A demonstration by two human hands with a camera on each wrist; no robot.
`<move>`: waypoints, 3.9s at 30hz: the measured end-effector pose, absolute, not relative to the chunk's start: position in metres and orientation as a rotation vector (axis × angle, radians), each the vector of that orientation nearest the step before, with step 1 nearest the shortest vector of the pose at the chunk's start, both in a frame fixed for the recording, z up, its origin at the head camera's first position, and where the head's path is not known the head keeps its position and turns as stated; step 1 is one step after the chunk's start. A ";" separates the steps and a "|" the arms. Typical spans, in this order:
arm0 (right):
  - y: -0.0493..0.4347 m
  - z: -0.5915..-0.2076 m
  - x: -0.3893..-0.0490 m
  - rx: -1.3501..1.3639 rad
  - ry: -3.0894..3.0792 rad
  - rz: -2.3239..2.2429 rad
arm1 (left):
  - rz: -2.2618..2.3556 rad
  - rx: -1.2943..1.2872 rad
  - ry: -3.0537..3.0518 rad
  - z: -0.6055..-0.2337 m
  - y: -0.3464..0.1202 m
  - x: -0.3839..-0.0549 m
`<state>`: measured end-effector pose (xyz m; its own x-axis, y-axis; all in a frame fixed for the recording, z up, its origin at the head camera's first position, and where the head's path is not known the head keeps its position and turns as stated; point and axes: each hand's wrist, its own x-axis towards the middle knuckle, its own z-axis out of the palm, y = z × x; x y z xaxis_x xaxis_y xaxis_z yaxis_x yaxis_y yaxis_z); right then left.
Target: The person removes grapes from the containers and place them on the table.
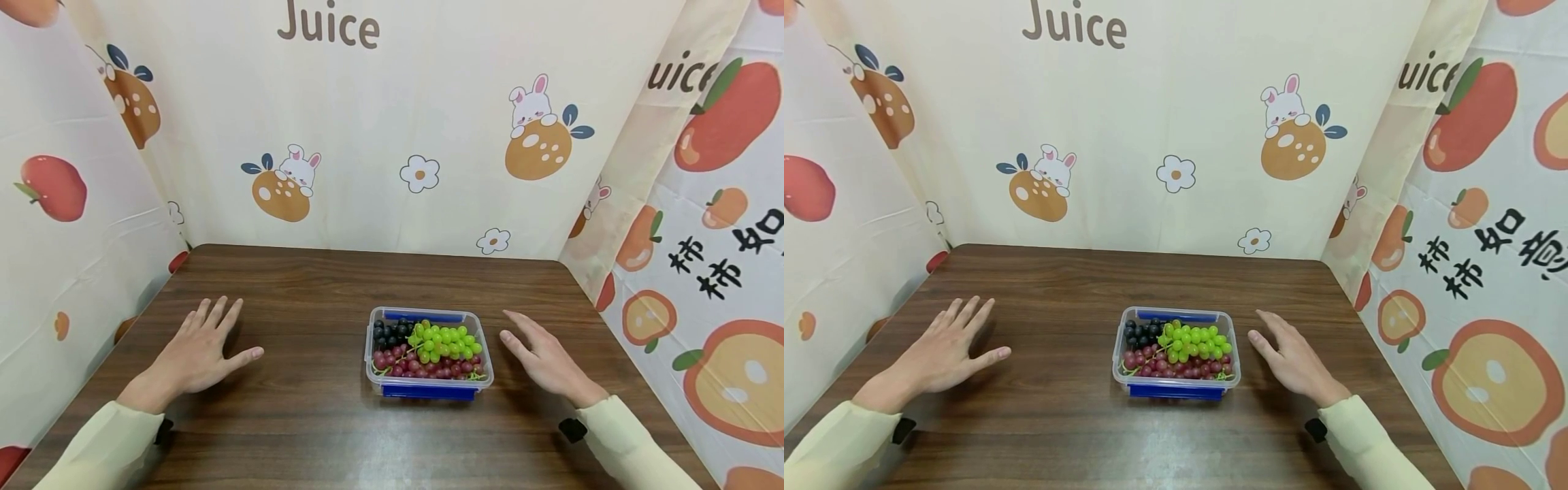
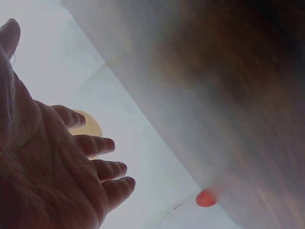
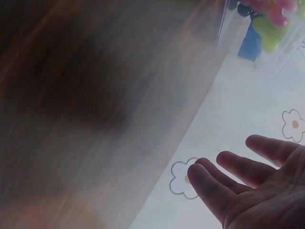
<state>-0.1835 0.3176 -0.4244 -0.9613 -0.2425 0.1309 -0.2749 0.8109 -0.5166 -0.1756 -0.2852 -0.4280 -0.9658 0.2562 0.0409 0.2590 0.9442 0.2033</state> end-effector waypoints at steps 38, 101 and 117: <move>0.286 -0.428 -0.171 0.518 -2.888 1.037 | -0.370 -0.490 -3.043 -0.425 -0.263 -0.170; 0.273 -0.433 -0.172 0.590 -2.912 1.146 | -0.450 -0.630 -2.958 -0.426 -0.216 -0.174; 0.273 -0.433 -0.170 0.572 -2.918 1.152 | -0.486 -0.667 -2.946 -0.427 -0.199 -0.175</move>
